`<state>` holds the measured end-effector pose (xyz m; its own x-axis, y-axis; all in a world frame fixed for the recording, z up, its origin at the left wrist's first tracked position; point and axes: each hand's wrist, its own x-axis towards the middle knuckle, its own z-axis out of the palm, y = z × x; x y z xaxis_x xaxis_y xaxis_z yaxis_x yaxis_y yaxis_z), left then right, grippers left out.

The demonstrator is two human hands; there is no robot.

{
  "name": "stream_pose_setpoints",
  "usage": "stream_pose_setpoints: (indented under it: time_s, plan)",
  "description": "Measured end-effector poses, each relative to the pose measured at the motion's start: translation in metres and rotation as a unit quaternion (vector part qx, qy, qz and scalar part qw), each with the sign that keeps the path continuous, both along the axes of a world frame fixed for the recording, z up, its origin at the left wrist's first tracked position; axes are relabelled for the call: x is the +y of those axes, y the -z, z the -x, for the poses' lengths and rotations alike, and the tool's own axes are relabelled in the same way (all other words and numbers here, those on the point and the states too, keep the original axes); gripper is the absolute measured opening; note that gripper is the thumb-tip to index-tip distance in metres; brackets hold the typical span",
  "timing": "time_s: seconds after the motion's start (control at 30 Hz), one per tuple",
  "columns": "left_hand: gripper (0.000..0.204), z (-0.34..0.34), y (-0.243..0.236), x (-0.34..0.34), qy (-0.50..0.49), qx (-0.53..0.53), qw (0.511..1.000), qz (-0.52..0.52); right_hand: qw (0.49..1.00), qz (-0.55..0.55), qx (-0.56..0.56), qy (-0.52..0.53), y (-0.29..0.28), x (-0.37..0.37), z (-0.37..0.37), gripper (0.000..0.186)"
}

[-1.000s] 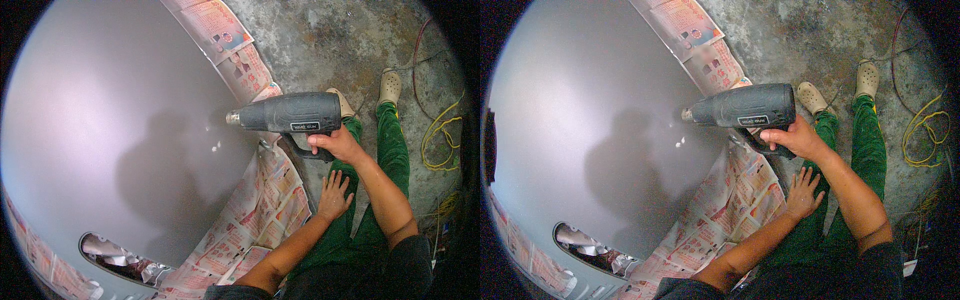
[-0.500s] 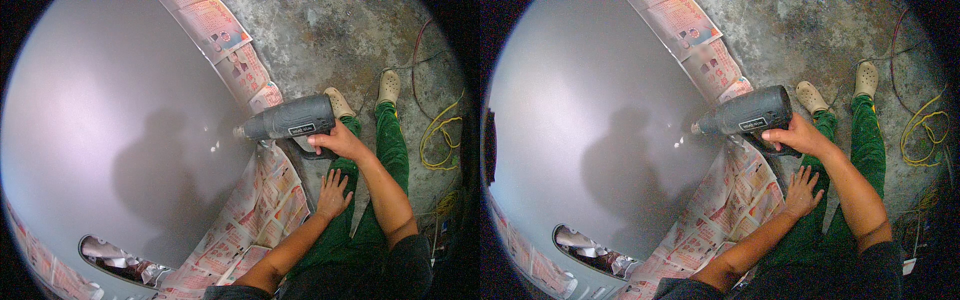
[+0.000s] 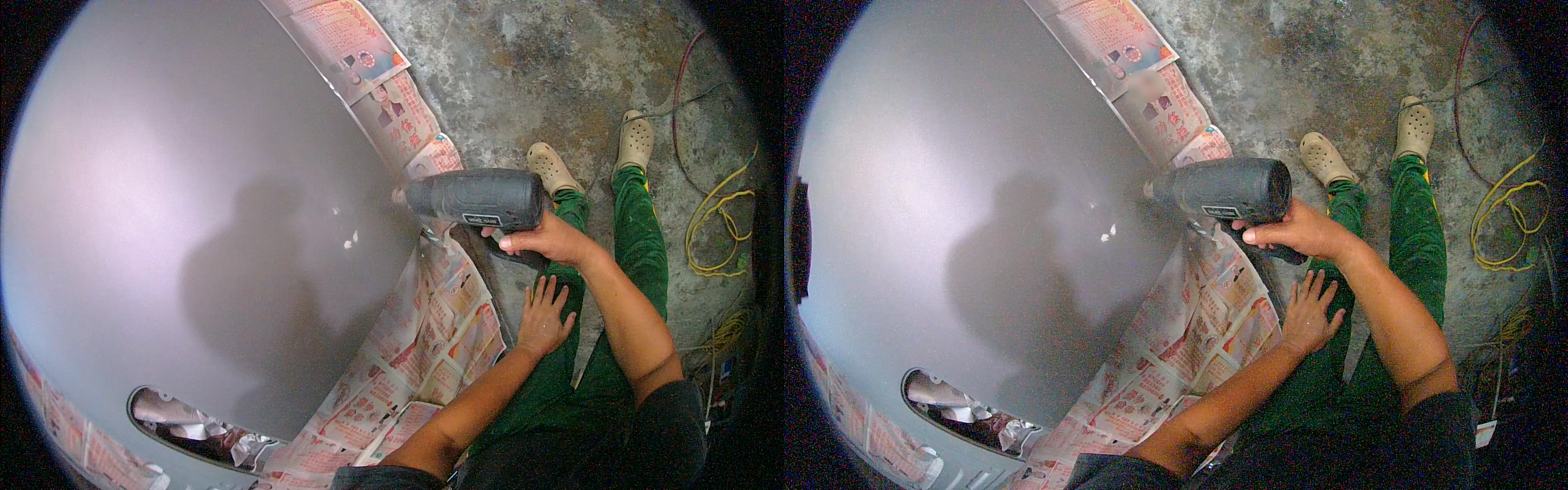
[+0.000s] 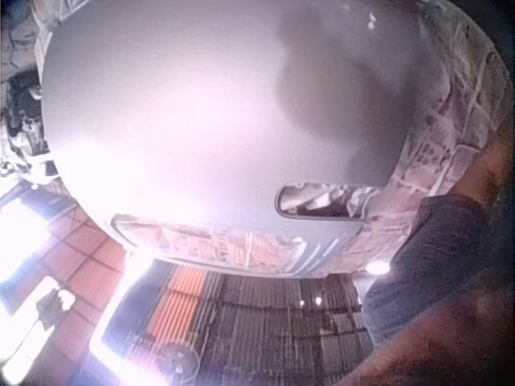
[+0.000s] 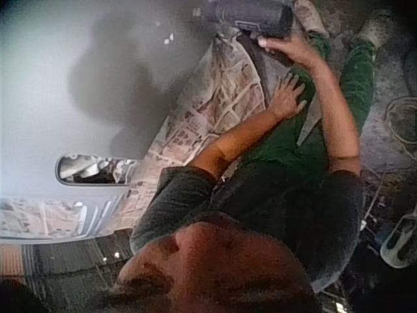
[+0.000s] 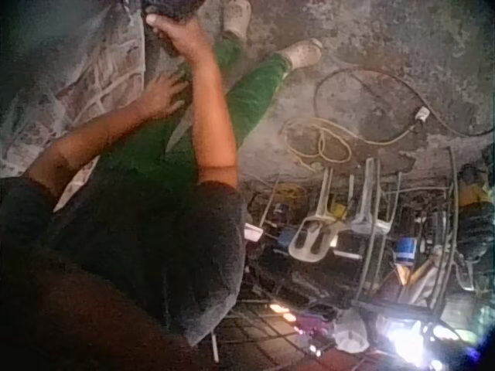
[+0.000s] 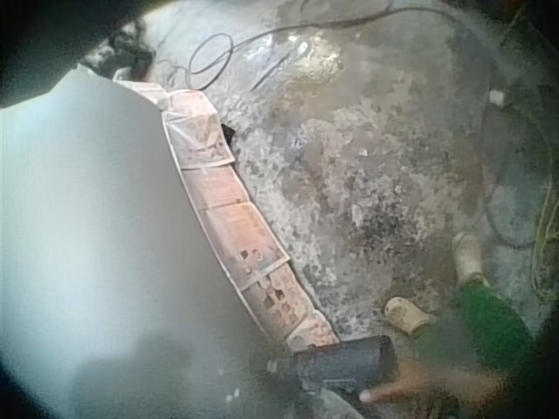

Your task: The person uses a heat gun to dry a car door panel and then applies paint with a spray gun. They alternate between heating and spraying, adjusting the spray gun and moving around the part to cover different areas.

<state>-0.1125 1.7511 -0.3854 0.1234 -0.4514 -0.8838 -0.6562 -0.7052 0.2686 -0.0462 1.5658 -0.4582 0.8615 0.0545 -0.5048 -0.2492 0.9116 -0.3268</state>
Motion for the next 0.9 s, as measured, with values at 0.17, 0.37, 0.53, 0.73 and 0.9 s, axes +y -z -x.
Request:
stream_pose_setpoints:
  time_s: [0.17, 0.37, 0.53, 0.73, 0.9]
  plan:
    - [0.059, 0.001, 0.001, 0.003, -0.003, 0.009, 1.0, -0.01, 0.982, 0.008, -0.034, -0.187, 0.002, -0.002, 0.004, 0.052]
    - [0.062, 0.004, 0.004, 0.008, 0.002, 0.007, 1.0, -0.013, 0.965, 0.188, -0.076, -0.167, -0.004, -0.006, 0.007, 0.075]
    - [0.062, 0.004, 0.004, 0.008, 0.001, 0.009, 1.0, -0.026, 0.976, 0.184, -0.033, -0.108, -0.009, -0.001, 0.009, 0.07]
    - [0.061, 0.003, 0.003, 0.005, -0.006, 0.006, 1.0, -0.011, 0.993, 0.094, -0.017, -0.063, -0.009, 0.001, 0.011, 0.072]
    - [0.061, 0.004, 0.003, 0.003, -0.003, 0.006, 1.0, -0.014, 0.999, -0.007, 0.001, -0.038, -0.015, 0.0, 0.004, 0.046]
